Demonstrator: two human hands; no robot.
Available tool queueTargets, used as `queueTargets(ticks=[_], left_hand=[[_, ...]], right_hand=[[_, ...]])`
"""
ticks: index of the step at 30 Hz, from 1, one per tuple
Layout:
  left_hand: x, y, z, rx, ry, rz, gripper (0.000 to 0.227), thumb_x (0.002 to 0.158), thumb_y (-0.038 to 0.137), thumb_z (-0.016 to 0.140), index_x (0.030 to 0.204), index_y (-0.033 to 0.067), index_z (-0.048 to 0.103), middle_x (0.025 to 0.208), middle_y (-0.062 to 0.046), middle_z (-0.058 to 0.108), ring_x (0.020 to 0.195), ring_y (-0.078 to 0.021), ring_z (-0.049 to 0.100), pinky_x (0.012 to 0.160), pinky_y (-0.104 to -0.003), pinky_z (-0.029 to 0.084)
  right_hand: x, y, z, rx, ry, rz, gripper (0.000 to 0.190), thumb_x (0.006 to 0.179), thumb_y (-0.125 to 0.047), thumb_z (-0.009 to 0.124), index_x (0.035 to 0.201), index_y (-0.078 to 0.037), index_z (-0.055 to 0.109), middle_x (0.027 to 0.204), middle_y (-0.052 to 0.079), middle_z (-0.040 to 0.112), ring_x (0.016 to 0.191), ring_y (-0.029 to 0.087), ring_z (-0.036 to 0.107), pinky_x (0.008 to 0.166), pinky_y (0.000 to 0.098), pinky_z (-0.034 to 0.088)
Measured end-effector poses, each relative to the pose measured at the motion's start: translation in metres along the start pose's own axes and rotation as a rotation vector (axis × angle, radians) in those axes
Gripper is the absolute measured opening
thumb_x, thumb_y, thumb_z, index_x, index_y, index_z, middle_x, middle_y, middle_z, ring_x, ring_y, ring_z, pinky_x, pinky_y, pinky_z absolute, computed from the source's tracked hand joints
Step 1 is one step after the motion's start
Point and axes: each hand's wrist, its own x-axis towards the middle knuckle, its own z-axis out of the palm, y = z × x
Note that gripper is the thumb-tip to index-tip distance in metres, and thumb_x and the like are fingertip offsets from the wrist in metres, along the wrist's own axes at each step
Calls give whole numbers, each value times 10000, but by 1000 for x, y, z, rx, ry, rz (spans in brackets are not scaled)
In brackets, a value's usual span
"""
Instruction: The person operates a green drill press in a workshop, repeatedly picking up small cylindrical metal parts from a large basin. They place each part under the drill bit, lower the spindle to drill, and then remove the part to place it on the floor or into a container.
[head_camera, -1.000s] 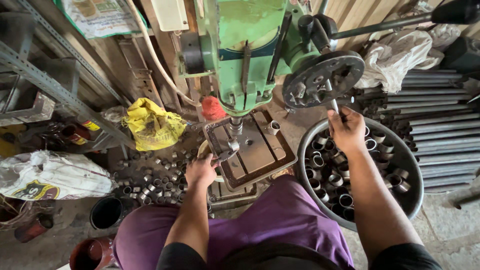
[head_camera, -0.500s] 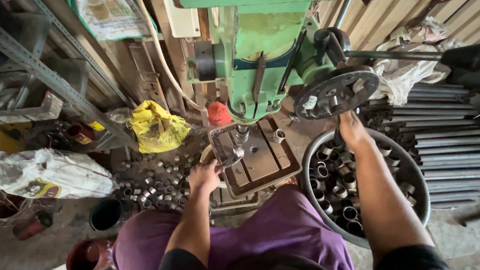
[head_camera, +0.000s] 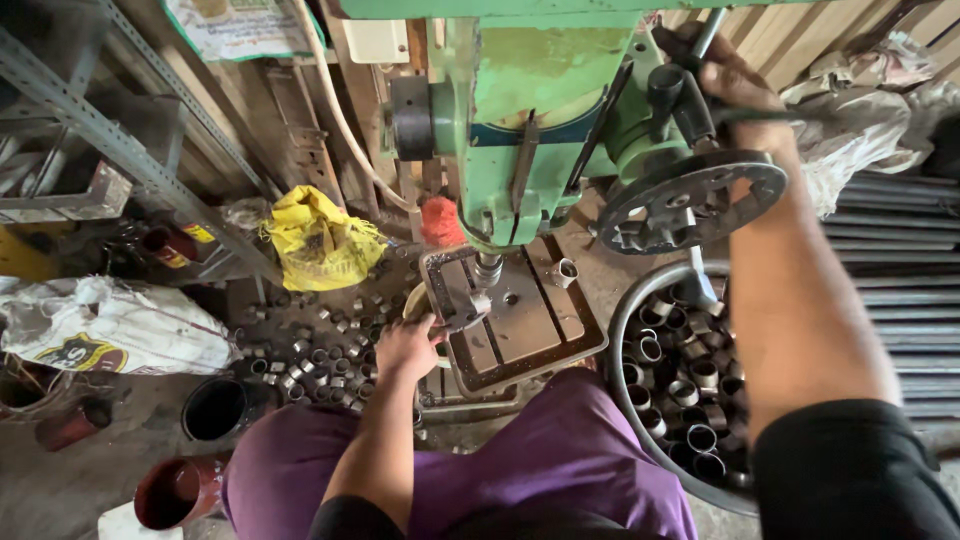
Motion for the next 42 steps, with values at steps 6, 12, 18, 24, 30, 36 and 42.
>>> queueTargets(ticks=[6, 12, 18, 24, 30, 36, 42], left_hand=[[-1, -3, 3, -31, 62, 46, 284, 847, 384, 746, 1075, 220, 704, 1091, -45, 735, 1003, -310, 694, 871, -466, 533], [-2, -5, 8, -23, 18, 29, 319, 856, 379, 734, 1125, 212, 692, 1107, -49, 731, 1038, -311, 691, 893, -458, 526], [2, -2, 7, 61, -107, -40, 404, 870, 442, 718, 1207, 223, 678, 1195, -94, 683, 1051, -330, 665, 880, -469, 519], [1, -6, 11, 24, 12, 14, 398, 872, 425, 723, 1213, 221, 695, 1186, -72, 710, 1065, -318, 675, 907, -467, 517], [0, -3, 6, 34, 6, 13, 372, 849, 382, 739, 1173, 205, 697, 1183, -73, 707, 1055, -313, 674, 890, -477, 508], [-2, 2, -7, 44, 18, 33, 315, 850, 379, 732, 1103, 195, 691, 1132, -64, 721, 1056, -290, 686, 890, -464, 523], [-8, 16, -10, 34, -7, -42, 439, 853, 376, 709, 1259, 230, 634, 1178, -59, 711, 1010, -319, 695, 815, -465, 567]], right_hand=[[-37, -23, -32, 757, -113, 494, 230, 1096, -112, 641, 1266, 35, 590, 1168, 183, 680, 993, 235, 706, 928, 416, 585], [-108, -31, -54, -1301, 238, 699, 308, 965, -65, 590, 1223, -16, 751, 1031, 180, 780, 854, 342, 723, 774, 513, 598], [-136, -13, 16, -1415, -25, 702, 865, 950, -409, 767, 1615, -149, 278, 1006, 180, 757, 881, 276, 715, 826, 403, 497], [-154, -8, 53, -1420, 439, 555, 293, 950, -325, 769, 985, -35, 745, 678, 199, 681, 635, 317, 653, 616, 427, 520], [-162, 12, 40, -1460, 450, 302, 228, 912, -261, 794, 922, -45, 722, 634, 131, 634, 519, 307, 615, 545, 409, 471], [-170, 37, 26, -1369, 510, 191, 179, 901, -213, 779, 1048, -109, 773, 614, 136, 637, 473, 251, 584, 525, 381, 460], [-159, 93, 12, -1178, 486, 6, 240, 920, -124, 697, 1148, -51, 710, 819, 110, 723, 599, 182, 642, 588, 328, 502]])
